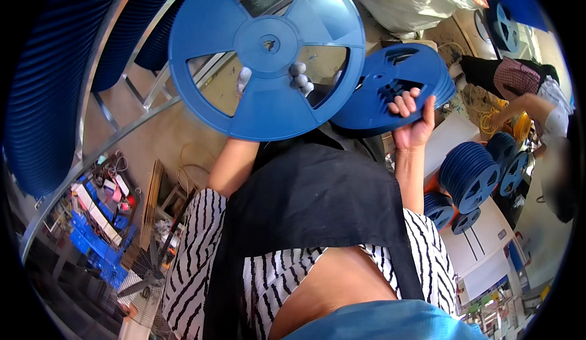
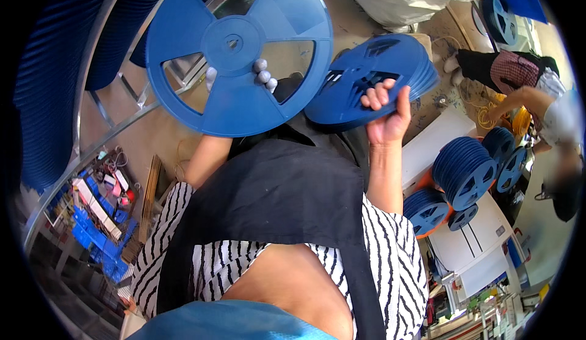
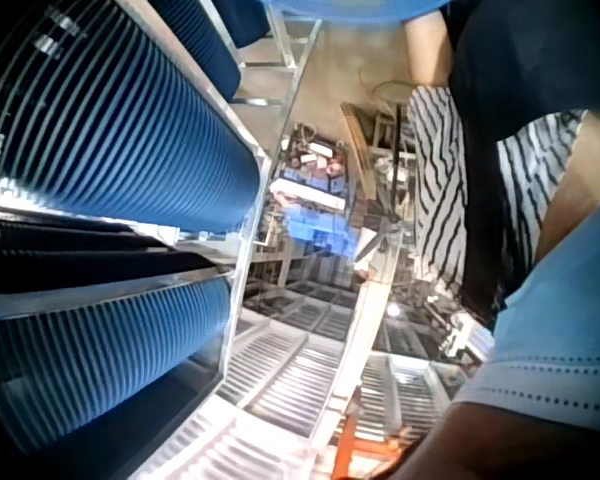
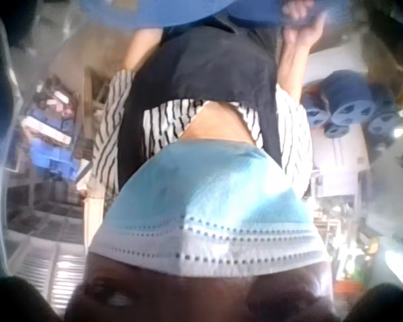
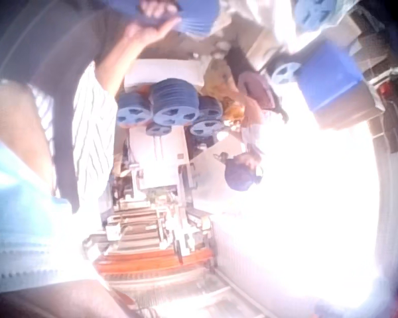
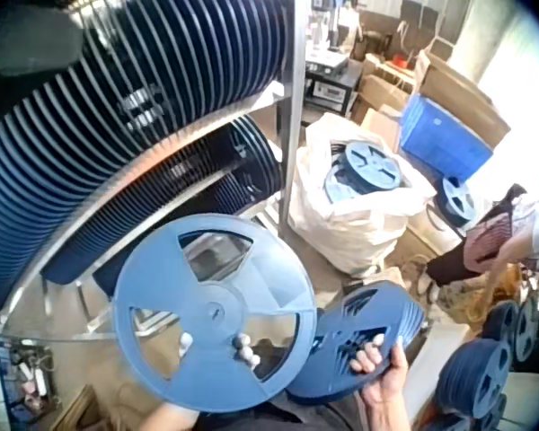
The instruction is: The person repeatedly picks up blue circular plastic parts from a metal rack and stacks them into a growing pile. The person wears gloves and handles the parts by hand, moving between the rack and the floor area to accumulate the stack.
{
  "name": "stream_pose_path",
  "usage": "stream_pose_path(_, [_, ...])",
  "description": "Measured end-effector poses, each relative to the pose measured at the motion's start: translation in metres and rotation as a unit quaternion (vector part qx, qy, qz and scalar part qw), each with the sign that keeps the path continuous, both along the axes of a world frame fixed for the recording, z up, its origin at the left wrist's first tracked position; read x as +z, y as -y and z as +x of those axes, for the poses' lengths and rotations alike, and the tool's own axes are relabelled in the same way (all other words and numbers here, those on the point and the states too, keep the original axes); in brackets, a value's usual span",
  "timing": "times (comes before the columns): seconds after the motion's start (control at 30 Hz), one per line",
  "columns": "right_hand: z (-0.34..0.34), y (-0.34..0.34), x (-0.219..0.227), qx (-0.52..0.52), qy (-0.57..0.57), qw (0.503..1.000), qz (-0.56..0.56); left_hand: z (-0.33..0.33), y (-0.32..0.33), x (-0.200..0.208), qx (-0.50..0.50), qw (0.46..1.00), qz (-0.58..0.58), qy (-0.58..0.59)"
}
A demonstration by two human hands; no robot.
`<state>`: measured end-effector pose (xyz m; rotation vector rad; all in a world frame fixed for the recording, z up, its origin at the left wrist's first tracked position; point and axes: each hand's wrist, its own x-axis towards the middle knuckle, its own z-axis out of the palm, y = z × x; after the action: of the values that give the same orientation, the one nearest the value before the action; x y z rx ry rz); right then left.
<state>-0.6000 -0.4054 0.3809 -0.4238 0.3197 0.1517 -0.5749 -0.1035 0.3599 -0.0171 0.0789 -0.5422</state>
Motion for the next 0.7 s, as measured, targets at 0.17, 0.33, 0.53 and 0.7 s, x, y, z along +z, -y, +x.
stream_pose_path(0.17, [-0.005, 0.011, 0.003, -0.009, 0.008, 0.999, 0.030, 0.002, -0.006, -0.008, 0.017, 1.000, -0.010, -0.020])
stream_pose_path(0.33, [-0.015, 0.025, -0.002, 0.009, 0.079, 0.995, 0.053, 0.009, -0.008, -0.007, 0.013, 1.000, 0.009, 0.008])
stream_pose_path(0.53, [-0.015, 0.045, -0.014, 0.038, 0.158, 0.983, 0.090, 0.008, -0.049, -0.020, 0.016, 0.997, -0.012, 0.080])
stream_pose_path(0.7, [-0.012, 0.043, 0.000, -0.019, 0.183, 0.973, 0.140, -0.013, -0.074, 0.011, 0.083, 0.985, 0.147, 0.045])
